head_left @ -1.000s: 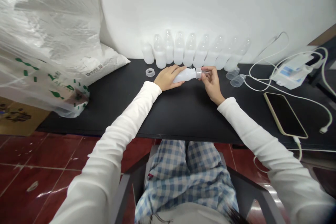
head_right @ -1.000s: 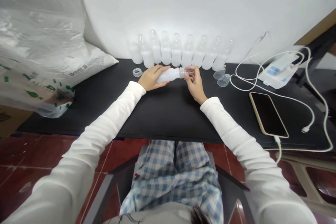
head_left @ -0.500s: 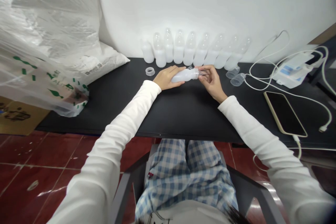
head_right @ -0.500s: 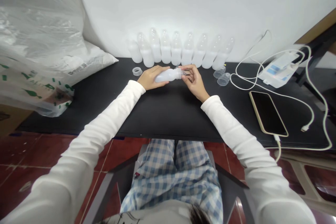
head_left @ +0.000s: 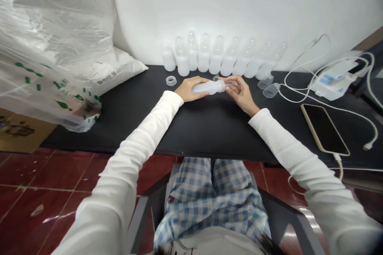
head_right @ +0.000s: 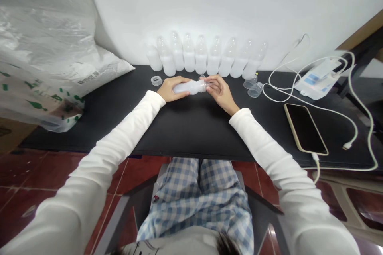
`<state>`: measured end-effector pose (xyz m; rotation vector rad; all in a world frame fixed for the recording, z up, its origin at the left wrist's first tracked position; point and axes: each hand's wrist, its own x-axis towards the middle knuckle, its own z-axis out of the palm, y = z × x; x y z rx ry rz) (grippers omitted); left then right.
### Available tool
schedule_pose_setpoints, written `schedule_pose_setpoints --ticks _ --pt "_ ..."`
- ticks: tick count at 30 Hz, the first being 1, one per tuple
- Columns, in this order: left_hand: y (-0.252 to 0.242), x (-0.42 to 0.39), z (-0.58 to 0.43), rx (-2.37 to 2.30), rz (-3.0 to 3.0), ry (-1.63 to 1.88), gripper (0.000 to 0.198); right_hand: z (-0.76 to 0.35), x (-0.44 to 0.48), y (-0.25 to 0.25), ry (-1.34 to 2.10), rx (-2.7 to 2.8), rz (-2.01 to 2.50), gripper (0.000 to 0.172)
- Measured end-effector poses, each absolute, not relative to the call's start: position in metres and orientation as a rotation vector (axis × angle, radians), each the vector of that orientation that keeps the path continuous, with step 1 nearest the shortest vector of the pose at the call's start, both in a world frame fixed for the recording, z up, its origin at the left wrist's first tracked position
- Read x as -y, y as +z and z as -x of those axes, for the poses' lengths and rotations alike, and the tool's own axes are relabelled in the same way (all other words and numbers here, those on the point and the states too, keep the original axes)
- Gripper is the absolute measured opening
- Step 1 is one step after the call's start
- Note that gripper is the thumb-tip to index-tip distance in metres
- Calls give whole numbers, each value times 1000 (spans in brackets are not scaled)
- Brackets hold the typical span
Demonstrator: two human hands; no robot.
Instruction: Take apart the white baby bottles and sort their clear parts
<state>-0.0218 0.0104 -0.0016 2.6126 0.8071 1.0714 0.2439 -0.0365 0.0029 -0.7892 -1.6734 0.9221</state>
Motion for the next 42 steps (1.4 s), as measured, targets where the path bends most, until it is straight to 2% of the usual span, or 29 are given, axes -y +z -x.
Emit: schedule_pose_setpoints --ticks 9,16,18,21,24,29,36,42 --pt "-10 -15 21 -820 -2959 1096 62 -243 31 -2 930 1561 1001 63" --pt "-8 -14 15 -771 -3090 1028 65 -247 34 0 521 1729 1266 81" --pt "-9 -14 15 -805 -3076 1019 66 -250 32 -2 426 1734 1238 78" --pt "-9 -17 19 -876 -3032 1013 66 -254 28 -4 340 1816 1111 65" --pt "-9 -19 22 -922 -3002 1021 65 -256 28 -4 396 1996 990 69" --pt "-8 -20 22 -920 -2976 995 66 -258 27 -2 399 2046 966 52" --pt "-10 -23 24 -861 -3028 971 65 -257 22 -13 510 2005 983 66" --pt "-7 -17 18 -740 -3064 991 63 -254 26 -8 518 1940 1092 62"
